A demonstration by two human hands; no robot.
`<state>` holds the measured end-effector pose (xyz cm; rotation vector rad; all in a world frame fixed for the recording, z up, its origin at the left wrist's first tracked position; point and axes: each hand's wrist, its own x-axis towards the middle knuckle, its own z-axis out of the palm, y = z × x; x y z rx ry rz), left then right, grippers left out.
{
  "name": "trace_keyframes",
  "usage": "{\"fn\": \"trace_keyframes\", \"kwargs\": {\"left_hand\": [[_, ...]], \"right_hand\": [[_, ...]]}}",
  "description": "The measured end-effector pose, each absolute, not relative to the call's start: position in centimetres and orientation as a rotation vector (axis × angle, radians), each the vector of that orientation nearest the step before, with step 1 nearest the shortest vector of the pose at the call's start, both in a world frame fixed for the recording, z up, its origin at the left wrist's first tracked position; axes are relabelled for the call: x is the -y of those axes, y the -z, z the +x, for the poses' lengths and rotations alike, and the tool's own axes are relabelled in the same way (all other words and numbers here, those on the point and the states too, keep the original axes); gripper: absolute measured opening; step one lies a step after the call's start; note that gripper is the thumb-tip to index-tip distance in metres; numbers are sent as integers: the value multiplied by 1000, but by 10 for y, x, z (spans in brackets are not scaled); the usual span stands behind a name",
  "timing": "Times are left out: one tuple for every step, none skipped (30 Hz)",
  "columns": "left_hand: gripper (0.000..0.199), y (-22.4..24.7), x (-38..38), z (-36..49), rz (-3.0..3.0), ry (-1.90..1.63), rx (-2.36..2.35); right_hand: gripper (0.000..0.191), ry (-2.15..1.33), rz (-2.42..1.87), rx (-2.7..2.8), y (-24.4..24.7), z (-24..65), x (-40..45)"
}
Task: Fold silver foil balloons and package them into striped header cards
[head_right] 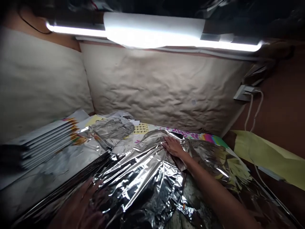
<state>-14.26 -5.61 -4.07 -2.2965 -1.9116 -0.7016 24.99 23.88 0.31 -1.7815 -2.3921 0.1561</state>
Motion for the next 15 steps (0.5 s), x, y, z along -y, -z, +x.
{"fn": "trace_keyframes", "kwargs": {"left_hand": [[67,30,56,-145,-2207,756,2079],[63,18,56,-148,-2101,788,2255],[59,6,54,-150,-2014,792,2410],[56,-7,51,-152,-1960,773,2528],[53,-19,47,-153,-1971,724,2612],[50,-31,41,-154,-2005,652,2691],[49,-41,36,-154,-2034,569,2751],[46,-49,30,-154,-2049,492,2793],[45,-56,25,-155,-2062,441,2813],[44,-60,20,-156,-2079,417,2818],[43,-62,16,-157,-2102,417,2811],[43,-63,13,-160,-2140,451,2800],[42,-63,11,-163,-2195,523,2798],[41,-62,10,-166,-2266,645,2820],[38,-61,9,-169,-2339,801,2864]], "right_hand": [[63,-124,-1772,2369,-7,246,-235],[63,-84,-1756,2339,-12,241,-228],[62,-43,-1729,2310,-17,235,-218],[60,-11,-1693,2292,-22,227,-203],[56,7,-1645,2285,-26,218,-183],[51,-1,-1580,2309,-28,208,-159],[45,-33,-1509,2356,-29,197,-131],[42,-134,-1407,2428,-28,186,-102],[39,-237,-1328,2488,-26,175,-74],[34,-310,-1269,2544,-24,165,-48],[33,-324,-1221,2584,-21,155,-27],[37,-308,-1212,2584,-18,146,-12],[41,-286,-1214,2579,-16,138,-2],[44,-265,-1229,2566,-15,132,3],[45,-259,-1249,2555,-14,128,5]]}}
